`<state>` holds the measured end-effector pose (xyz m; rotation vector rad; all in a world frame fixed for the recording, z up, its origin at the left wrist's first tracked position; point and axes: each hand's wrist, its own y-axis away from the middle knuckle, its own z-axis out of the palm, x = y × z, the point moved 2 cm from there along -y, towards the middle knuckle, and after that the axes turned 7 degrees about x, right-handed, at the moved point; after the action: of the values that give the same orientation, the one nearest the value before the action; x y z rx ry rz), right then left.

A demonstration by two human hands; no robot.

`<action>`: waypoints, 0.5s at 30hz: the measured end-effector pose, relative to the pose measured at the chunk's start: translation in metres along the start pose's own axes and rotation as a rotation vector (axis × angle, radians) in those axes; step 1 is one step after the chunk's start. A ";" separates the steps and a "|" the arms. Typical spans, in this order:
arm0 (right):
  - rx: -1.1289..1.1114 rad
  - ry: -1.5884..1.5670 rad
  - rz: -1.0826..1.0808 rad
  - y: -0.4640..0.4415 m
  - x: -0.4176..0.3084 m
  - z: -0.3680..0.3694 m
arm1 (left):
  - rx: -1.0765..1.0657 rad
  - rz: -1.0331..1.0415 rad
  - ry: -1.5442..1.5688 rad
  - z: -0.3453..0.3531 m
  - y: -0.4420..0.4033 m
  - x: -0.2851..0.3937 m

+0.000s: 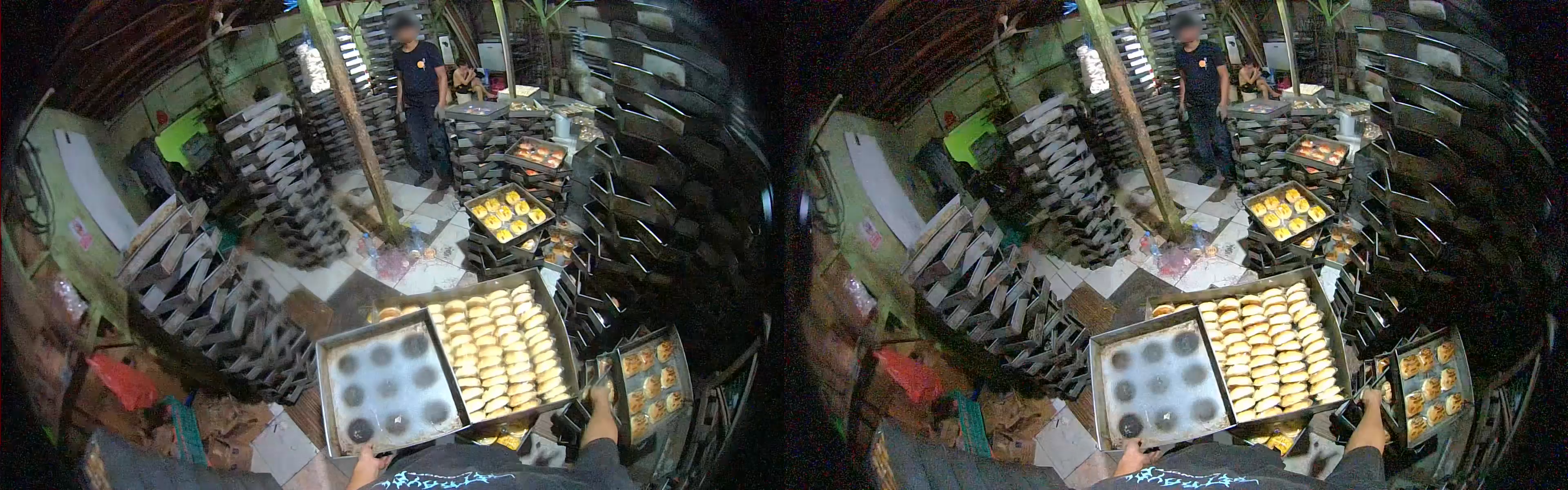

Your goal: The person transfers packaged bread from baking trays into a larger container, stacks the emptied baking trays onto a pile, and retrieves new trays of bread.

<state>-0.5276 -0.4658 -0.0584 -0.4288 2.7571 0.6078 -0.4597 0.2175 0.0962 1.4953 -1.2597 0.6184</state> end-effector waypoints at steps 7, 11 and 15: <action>0.271 -0.176 -0.362 -0.056 0.074 0.029 | 0.101 -0.098 0.223 0.008 -0.027 -0.064; 0.111 0.326 -0.249 -0.096 0.116 0.065 | 0.107 -0.559 0.916 0.003 -0.029 -0.090; 0.188 -0.243 0.413 -0.042 0.092 0.033 | 0.096 0.022 0.431 0.013 0.000 -0.035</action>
<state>-0.5908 -0.5083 -0.1330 0.2485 2.6416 0.4462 -0.4737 0.2188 0.0617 1.3344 -0.9234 0.9686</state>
